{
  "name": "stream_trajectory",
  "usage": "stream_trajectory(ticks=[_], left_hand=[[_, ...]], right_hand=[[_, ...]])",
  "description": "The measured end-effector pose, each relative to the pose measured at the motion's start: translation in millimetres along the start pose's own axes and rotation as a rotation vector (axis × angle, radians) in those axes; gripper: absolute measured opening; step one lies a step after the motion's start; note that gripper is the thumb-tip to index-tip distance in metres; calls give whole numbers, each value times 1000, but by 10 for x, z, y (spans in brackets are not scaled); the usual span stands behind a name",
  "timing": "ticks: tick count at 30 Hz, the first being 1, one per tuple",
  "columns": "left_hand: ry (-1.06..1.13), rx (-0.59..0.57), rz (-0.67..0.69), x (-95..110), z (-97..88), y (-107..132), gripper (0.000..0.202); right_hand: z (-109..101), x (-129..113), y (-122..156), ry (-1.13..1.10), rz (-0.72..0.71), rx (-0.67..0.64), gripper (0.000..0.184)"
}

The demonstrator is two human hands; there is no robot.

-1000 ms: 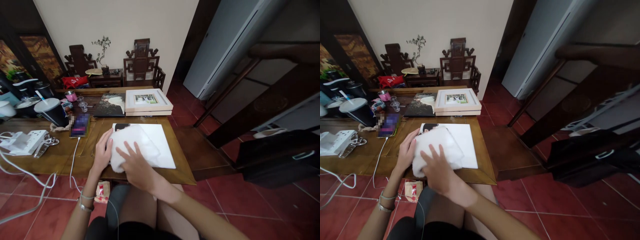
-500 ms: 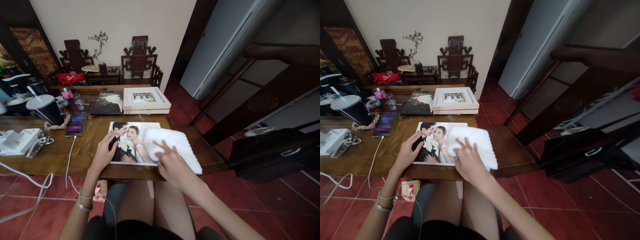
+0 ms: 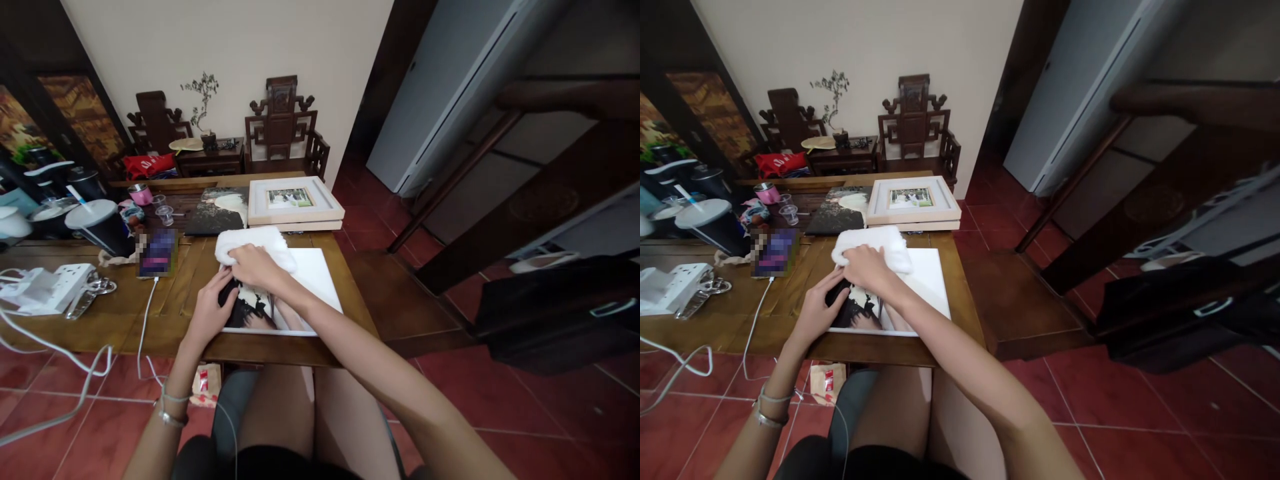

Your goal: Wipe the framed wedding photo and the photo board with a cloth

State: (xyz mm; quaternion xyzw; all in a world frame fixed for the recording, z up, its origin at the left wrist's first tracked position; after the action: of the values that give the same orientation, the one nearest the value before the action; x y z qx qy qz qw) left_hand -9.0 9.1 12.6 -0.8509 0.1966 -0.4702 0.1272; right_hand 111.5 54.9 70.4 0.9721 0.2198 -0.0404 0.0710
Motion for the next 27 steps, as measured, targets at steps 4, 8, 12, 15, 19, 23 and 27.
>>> stream_trajectory(ticks=[4, 8, 12, 15, 19, 23, 27], left_hand=[[6, -21, 1, -1, 1, -5, 43], [5, -27, -10, 5, -2, -3, 42], [5, -26, -11, 13, -5, 1, 42], [8, -21, -6, 8, -4, -1, 42], [6, -25, 8, 1, 4, -7, 40], [12, -33, 12, -1, 6, -9, 40], [-2, -45, 0, 1, 5, -7, 41]], right_hand=[[156, 452, 157, 20, 87, 73, 32], [215, 915, 467, 52, 164, 112, 30], [361, 1018, 877, 97, 152, 170, 26], [522, 802, 1305, 115, 55, 260, 25], [636, 390, 1859, 77, -73, 301, 29], [565, 240, 1975, 59, -106, 257, 33], [413, 499, 1555, 68, -41, 230, 34]])
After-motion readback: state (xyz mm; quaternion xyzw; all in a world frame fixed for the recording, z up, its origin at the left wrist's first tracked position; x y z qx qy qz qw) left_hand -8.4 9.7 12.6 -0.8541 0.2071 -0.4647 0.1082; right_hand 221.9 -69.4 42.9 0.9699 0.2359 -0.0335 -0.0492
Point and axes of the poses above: each hand's wrist, its own y-axis away from the middle knuckle, its own z-axis out of the palm, x = y × z, the point moved 4 cm from there along -y, towards the middle knuckle, and after that the axes turned 15 degrees about y, right-handed, at the moved point
